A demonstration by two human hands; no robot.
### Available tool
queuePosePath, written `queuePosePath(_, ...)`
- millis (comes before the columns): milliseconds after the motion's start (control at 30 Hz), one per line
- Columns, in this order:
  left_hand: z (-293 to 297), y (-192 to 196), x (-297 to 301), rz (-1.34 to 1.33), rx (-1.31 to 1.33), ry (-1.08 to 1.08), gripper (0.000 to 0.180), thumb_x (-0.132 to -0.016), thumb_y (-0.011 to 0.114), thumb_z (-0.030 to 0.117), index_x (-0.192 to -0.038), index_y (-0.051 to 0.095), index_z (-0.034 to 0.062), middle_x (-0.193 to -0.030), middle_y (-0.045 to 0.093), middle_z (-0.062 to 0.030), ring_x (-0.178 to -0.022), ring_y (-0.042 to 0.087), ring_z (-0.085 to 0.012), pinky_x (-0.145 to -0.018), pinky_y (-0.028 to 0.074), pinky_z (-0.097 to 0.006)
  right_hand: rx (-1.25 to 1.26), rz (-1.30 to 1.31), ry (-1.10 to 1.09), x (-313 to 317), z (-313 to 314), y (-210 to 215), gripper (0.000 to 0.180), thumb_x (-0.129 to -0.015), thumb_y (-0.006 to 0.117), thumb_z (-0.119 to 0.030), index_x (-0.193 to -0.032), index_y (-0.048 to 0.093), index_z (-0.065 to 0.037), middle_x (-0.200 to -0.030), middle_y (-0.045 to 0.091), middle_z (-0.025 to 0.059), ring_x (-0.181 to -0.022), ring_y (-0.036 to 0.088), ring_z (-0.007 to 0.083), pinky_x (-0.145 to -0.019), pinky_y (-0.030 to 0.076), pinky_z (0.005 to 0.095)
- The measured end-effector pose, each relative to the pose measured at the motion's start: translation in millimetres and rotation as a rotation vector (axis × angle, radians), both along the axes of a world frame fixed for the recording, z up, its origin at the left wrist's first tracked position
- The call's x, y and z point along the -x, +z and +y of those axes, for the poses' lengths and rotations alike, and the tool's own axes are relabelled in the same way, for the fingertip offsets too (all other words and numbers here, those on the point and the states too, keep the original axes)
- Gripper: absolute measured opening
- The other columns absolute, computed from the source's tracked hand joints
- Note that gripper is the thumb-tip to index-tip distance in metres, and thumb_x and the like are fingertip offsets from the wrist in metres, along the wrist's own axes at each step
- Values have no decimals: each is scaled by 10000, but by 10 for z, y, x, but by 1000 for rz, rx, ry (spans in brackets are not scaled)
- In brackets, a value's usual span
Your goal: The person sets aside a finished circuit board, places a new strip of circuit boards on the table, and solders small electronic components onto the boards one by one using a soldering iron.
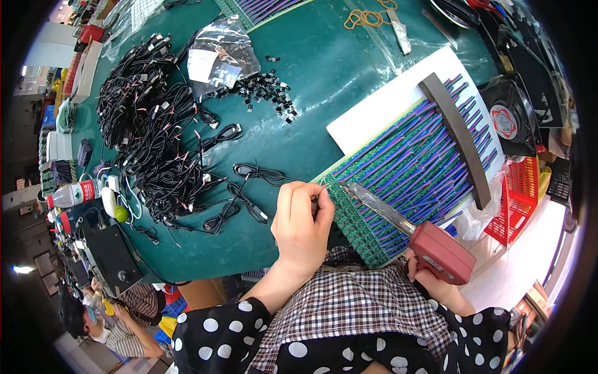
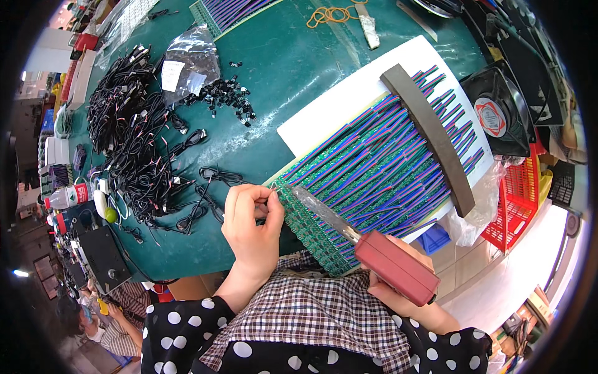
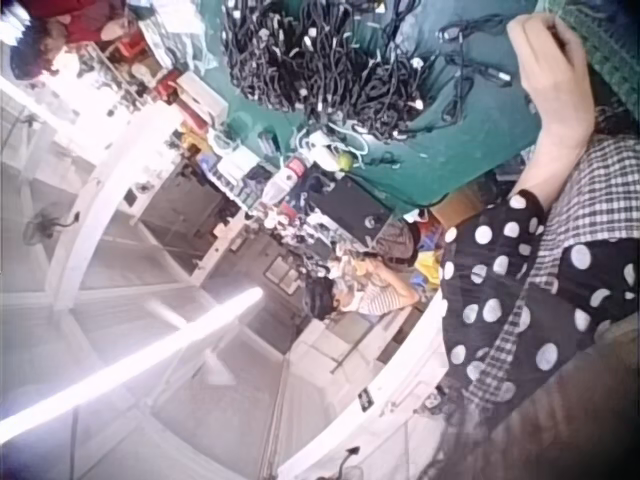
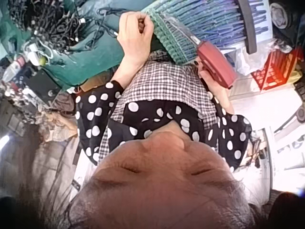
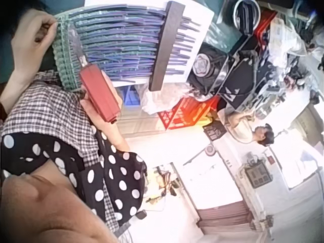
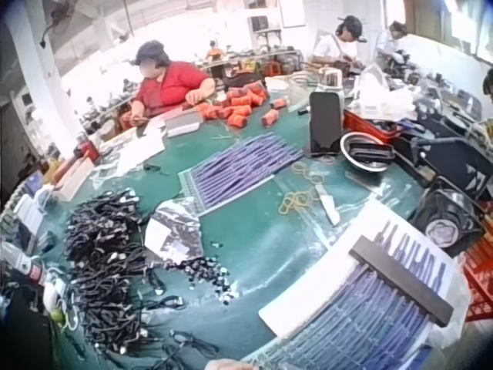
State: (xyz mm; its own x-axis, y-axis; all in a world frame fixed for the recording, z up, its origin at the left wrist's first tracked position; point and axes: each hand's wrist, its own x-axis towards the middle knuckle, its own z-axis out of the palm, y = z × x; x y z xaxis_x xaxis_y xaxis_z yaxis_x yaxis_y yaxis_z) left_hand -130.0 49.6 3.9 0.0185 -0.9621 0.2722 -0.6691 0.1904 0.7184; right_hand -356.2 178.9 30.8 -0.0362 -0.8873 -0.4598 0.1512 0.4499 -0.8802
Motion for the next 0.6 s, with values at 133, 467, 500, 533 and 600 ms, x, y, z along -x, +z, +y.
queuePosePath(133,-41,92,-101,134,-136,-86,144,-766,710,-22,-853,606,26,-866,585,-60,-568,534,-120,-493,455,-241,57,163,103,31,26,-12,699,-744,780,-168,-1313,454,74,-937,708,92,-776,662,154,-730,530,281)
queuePosePath(467,-214,374,-178,9,-391,-244,122,-758,690,32,-827,594,61,-846,539,-48,-591,562,-197,-546,464,-318,144,298,174,31,67,-70,671,-728,796,-170,-1284,496,57,-919,704,87,-760,690,179,-700,545,283)
queuePosePath(500,-228,390,-176,4,-414,-247,120,-757,687,37,-821,588,61,-845,534,-50,-592,565,-208,-546,464,-325,138,345,201,34,64,-72,676,-718,800,-166,-1283,500,54,-915,703,86,-760,691,185,-700,545,284)
queuePosePath(533,-244,403,-176,-8,-426,-252,118,-759,685,40,-816,584,61,-841,530,-51,-593,567,-216,-545,462,-333,133,391,228,43,59,-72,682,-708,805,-162,-1282,504,50,-911,701,85,-761,692,190,-699,544,284)
queuePosePath(600,-272,420,-180,-24,-442,-270,114,-762,679,45,-805,575,62,-833,521,-53,-594,570,-231,-541,458,-350,127,419,257,67,49,-70,689,-687,809,-154,-1277,513,46,-912,698,86,-754,689,203,-703,541,292)
